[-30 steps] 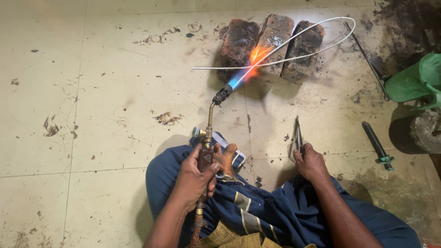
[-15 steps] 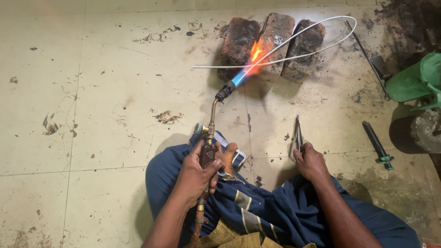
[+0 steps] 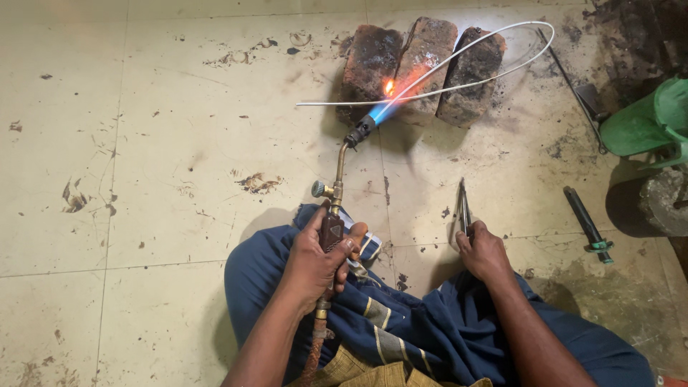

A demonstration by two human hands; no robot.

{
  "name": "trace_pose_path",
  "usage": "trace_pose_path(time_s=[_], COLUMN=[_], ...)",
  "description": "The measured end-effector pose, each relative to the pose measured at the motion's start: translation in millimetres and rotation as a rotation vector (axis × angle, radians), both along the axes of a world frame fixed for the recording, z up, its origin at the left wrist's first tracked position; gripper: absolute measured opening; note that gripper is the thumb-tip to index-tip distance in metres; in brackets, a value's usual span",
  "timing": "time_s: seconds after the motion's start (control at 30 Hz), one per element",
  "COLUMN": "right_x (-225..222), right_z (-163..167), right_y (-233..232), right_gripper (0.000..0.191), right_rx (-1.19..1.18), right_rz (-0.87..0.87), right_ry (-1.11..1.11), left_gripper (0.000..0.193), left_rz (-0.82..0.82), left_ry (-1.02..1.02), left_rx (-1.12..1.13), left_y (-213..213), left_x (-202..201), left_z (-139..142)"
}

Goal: The person sits on the floor and uses a blowtorch to heat a metal wire resting on bricks. They hold the torch in one hand and a metal rod in the other, applying flame to the wire until it glows orange.

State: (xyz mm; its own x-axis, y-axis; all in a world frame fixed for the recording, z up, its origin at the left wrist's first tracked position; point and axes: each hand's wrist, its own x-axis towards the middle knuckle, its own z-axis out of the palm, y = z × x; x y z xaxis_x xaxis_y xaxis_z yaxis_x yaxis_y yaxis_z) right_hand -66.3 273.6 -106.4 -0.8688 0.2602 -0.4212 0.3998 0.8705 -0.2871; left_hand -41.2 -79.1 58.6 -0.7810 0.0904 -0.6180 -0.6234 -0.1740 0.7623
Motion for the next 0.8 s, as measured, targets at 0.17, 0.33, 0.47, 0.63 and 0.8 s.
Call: trace_pose_path(time_s=[0.17, 0.33, 0.47, 0.63, 0.8], right_x=[0, 1, 1, -1, 2], right_z=[1, -1, -2, -1, 0], right_y=[0, 1, 0, 1, -1], right_gripper=[0.048, 0.048, 0.050, 0.049, 0.045], right_rx=[-0.001, -0.003, 0.004, 0.008, -0.003], right_rz=[-0.009, 0.001, 0.014, -0.006, 0.003], right_ry=[-0.014, 0.015, 0.016, -0.021, 0.068], left_gripper=[0.076, 0.053, 0.036, 0.039, 0.078], left_rz=[0.000, 0.025, 0.029, 0.035, 0.072], left_ry=[0.021, 0.027, 0.043, 0.026, 0.028], left_rx=[-0.003, 0.021, 0.026, 0.029, 0.045], left_y=[-1, -4, -9, -16, -25], left_x=[1, 3, 4, 1, 1], left_z=[1, 0, -1, -1, -8])
